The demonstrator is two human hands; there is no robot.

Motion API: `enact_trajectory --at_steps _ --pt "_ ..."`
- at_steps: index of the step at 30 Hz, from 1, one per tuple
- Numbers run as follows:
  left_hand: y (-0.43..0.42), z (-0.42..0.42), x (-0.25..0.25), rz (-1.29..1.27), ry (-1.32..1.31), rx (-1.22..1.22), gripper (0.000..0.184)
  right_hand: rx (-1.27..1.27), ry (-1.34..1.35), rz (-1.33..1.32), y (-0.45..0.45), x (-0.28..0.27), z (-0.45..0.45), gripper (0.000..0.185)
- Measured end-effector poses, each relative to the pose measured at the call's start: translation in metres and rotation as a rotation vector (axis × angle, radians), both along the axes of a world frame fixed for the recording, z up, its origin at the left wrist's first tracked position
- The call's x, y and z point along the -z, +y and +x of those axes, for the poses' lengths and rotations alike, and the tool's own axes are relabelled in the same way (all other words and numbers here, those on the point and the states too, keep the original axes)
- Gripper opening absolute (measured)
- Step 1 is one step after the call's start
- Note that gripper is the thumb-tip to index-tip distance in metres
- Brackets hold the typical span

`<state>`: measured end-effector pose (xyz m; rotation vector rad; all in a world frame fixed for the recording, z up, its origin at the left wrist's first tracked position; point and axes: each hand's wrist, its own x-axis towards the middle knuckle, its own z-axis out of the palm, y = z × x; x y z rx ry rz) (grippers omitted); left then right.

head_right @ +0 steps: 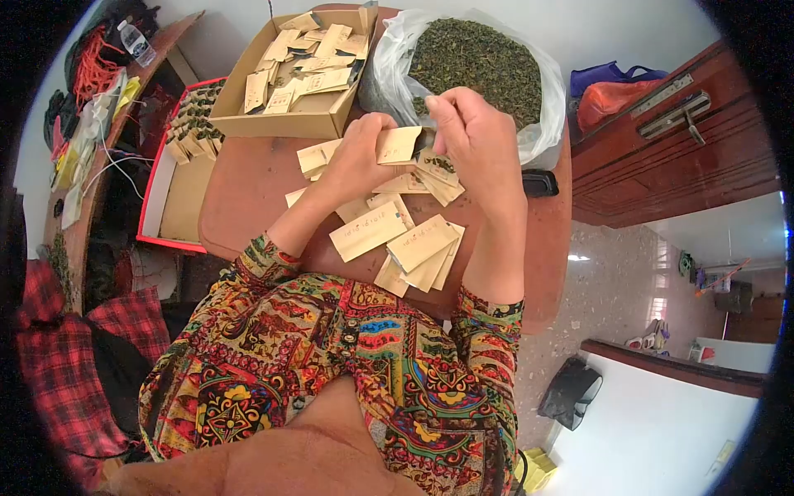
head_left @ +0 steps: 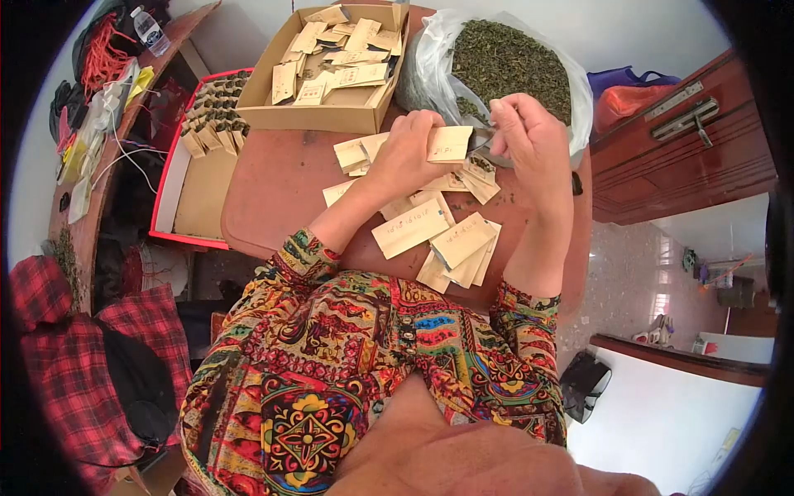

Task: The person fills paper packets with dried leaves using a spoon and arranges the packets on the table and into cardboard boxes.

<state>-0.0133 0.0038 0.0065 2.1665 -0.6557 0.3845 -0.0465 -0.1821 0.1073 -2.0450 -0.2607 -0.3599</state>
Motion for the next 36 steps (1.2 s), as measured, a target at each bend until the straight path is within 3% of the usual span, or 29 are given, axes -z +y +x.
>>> enact_trajectory --at_steps 6,15,28,33,36 --pt "0.003 0.007 0.008 -0.29 0.309 0.243 0.068 -0.06 0.017 0.183 -0.011 0.006 0.013 0.032" --pt "0.004 0.005 0.003 -0.675 0.589 0.399 0.058 -0.128 0.088 0.501 -0.02 0.02 0.031 0.029" --pt "0.001 -0.001 0.005 -0.404 0.263 0.225 0.05 -0.158 0.139 0.474 -0.012 0.033 0.04 0.003" --pt "0.003 0.003 0.008 -0.169 -0.058 0.087 0.05 -0.208 0.17 0.259 -0.021 0.03 0.034 0.014" --pt "0.005 0.004 0.005 -0.134 -0.104 -0.017 0.05 -0.161 0.132 0.192 -0.022 0.026 0.029 0.018"
